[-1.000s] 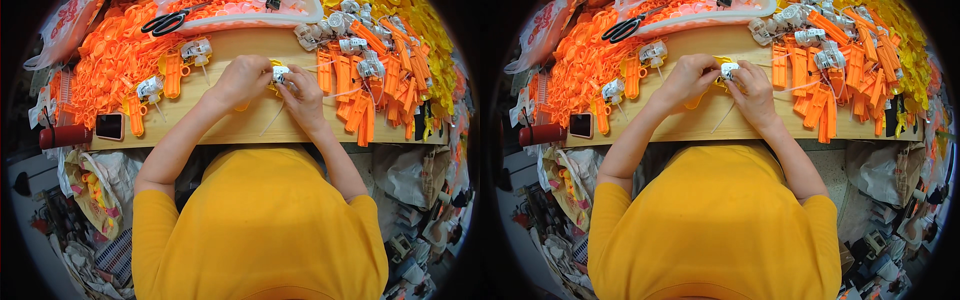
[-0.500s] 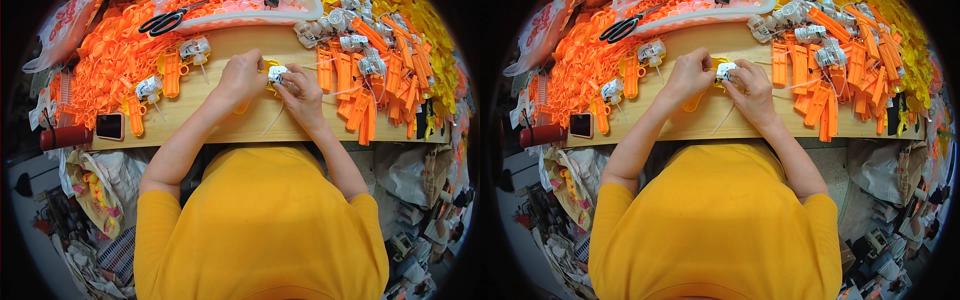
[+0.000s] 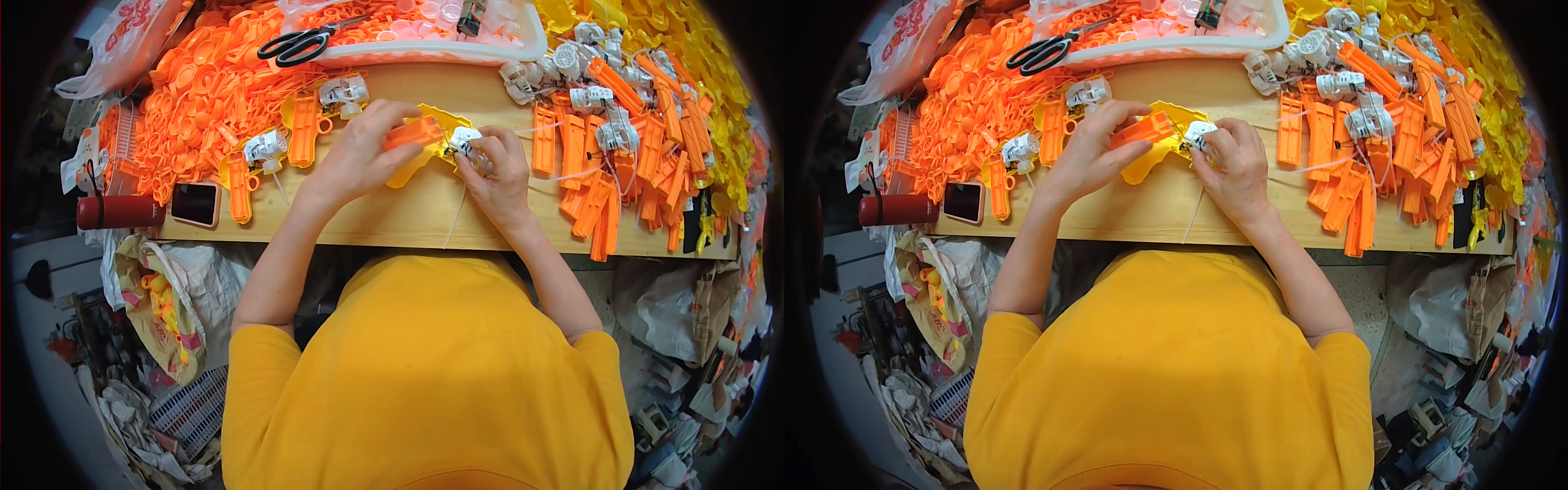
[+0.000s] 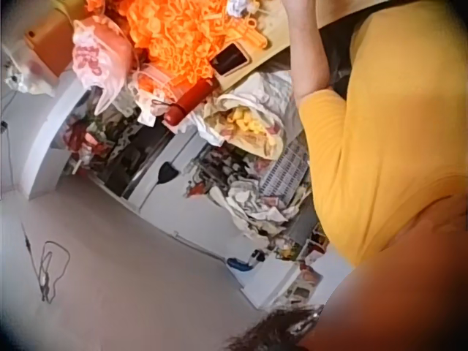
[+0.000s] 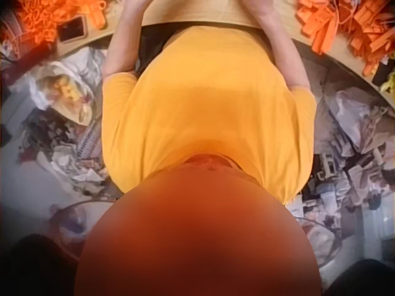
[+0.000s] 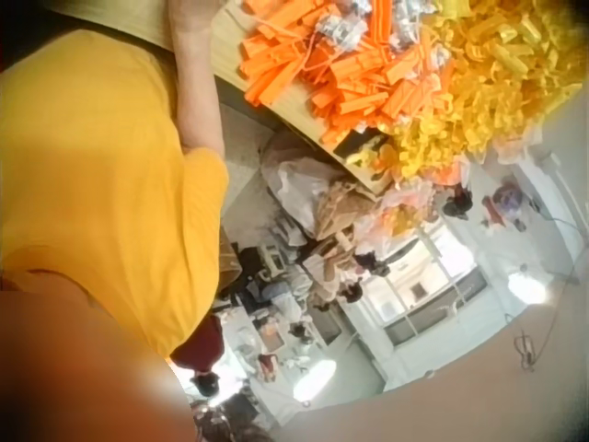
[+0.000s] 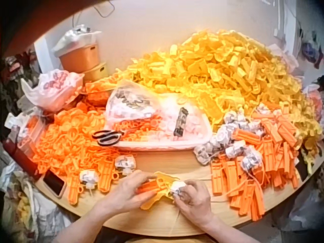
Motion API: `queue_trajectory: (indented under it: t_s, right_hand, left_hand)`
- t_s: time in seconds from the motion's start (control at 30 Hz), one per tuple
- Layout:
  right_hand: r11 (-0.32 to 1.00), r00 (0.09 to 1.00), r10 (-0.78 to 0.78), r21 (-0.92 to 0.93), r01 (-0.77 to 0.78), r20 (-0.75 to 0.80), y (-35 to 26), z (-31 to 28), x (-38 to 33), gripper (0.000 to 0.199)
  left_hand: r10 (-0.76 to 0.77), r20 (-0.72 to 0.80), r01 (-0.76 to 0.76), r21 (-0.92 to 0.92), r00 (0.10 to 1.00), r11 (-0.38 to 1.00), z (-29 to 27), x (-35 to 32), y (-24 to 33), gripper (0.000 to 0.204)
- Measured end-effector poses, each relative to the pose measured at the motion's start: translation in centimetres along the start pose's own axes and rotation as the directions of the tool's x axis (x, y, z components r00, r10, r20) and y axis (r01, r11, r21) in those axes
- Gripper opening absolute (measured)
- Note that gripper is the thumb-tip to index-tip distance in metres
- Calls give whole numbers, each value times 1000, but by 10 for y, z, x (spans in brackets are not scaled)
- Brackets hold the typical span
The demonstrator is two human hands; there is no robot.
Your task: Manually assembling plastic toy guns from multiple components at a factory workstation.
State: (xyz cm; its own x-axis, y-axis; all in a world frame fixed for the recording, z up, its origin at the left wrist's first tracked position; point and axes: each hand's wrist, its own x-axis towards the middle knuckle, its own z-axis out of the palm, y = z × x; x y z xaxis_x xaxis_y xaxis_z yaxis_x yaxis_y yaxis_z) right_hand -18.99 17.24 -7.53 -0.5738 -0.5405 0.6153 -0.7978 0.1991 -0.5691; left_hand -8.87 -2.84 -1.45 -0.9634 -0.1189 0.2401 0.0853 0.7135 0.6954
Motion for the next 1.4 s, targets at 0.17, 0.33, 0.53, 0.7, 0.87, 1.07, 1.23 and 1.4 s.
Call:
queue_trajectory:
  t_s: [0.17,0.33,0.53,0.7,0.87,1.07,1.23,1.4]
  right_hand:
    - [999,1000,-9,-34,10,13,-2,0,0,30]
    - [998,999,-28,-54,29,17,-1,0,-1,30]
    - [999,999,-33,-31,33,4,2,2,-1,32]
    - [999,1000,-29,15,29,-13,3,3,0,32]
    - [995,997,-66,84,62,43,13,8,13,33]
    - [982,983,-128,157,107,129,21,11,26,31]
    - [981,983,-152,133,138,105,19,14,27,31]
    - [979,978,-177,119,164,110,20,15,29,31]
  left_hand:
    - [-87,-35,85,-60,996,995,16,8,2,38]
    - [-152,-79,167,235,985,958,26,6,8,38]
    - [-128,-198,147,83,972,986,45,8,-3,34]
    - [-149,-134,160,77,980,984,42,13,-2,31]
    - [-123,-70,134,177,990,975,30,16,1,30]
    - [-159,202,89,317,966,944,-9,30,8,28]
    - [43,-186,27,359,982,933,-41,112,-26,15]
    - [-117,-262,258,605,958,753,-44,183,-78,15]
